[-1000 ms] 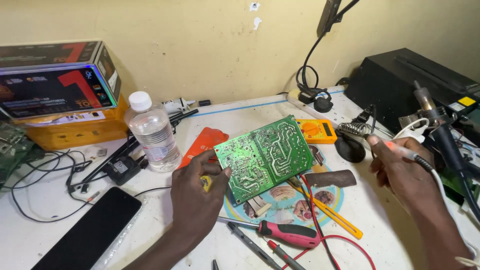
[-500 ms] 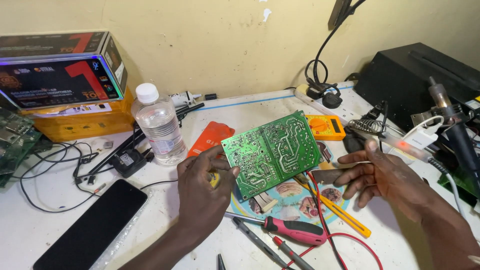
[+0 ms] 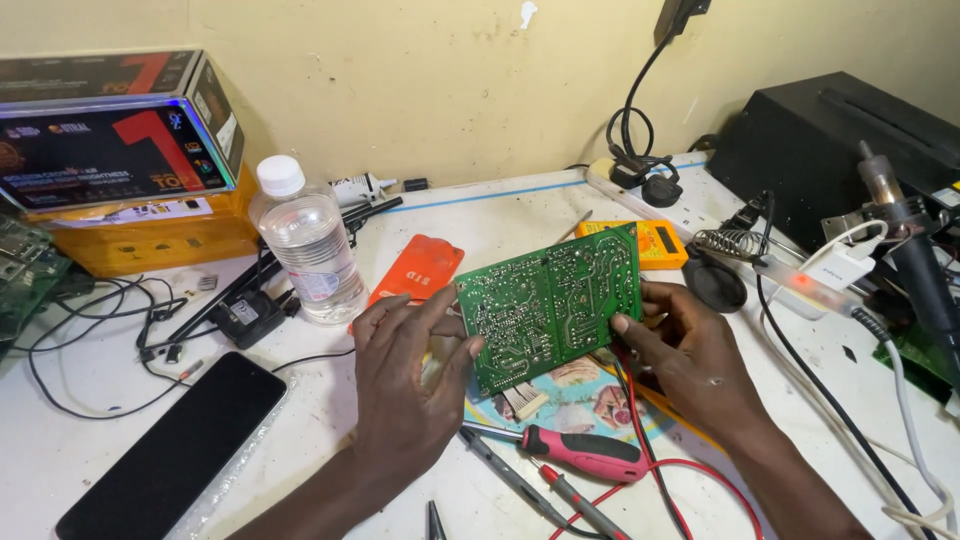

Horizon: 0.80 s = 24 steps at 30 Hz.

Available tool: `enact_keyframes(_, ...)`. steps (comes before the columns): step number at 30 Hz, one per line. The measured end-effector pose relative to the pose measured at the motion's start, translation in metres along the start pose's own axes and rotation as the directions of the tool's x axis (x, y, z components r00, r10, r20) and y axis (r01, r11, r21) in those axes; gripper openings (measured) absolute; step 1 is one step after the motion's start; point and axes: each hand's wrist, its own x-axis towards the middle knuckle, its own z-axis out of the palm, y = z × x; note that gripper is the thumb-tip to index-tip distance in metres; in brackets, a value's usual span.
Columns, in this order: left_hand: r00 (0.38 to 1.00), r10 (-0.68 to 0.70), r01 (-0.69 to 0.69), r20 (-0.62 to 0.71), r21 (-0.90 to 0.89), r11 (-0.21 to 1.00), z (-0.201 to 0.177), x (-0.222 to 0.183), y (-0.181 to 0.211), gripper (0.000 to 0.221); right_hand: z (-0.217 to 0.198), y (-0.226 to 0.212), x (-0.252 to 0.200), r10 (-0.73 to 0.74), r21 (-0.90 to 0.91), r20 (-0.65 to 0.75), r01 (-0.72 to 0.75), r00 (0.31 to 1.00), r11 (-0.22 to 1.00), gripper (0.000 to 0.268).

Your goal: A person is inspecting and troubleshooting a green circuit board at a workbench using a soldering iron and a smartphone for reference.

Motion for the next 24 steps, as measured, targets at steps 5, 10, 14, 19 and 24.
enact_keyframes(5, 1.0, 0.0, 0.0, -0.002, -0.046, 0.999, 0.0, 0.006, 0.0, 0.043, -0.002, 0.012, 0.004, -0.088, -0.003, -0.01, 0.088, 0.996, 0.996, 0.035)
enact_keyframes(10, 0.999, -0.047, 0.048, 0.021, -0.046, 0.998, 0.0, 0.005, -0.002, 0.042, -0.003, 0.019, 0.007, -0.134, -0.02, -0.014, 0.133, 0.991, 0.991, 0.035)
enact_keyframes(14, 0.996, -0.085, 0.086, 0.024, -0.074, 0.994, -0.001, 0.005, -0.003, 0.043, -0.004, 0.019, 0.005, -0.193, 0.004, -0.015, 0.193, 0.981, 0.981, 0.036)
enact_keyframes(19, 0.993, -0.12, 0.12, 0.011, -0.119, 0.986, -0.008, 0.007, 0.013, 0.043, -0.005, 0.006, -0.004, -0.12, 0.039, -0.051, 0.122, 0.991, 0.992, 0.035)
enact_keyframes(24, 0.956, -0.28, 0.293, 0.093, -0.206, 0.934, -0.024, 0.013, 0.047, 0.062, -0.01, -0.001, -0.013, -0.326, 0.083, -0.149, 0.34, 0.934, 0.937, 0.045)
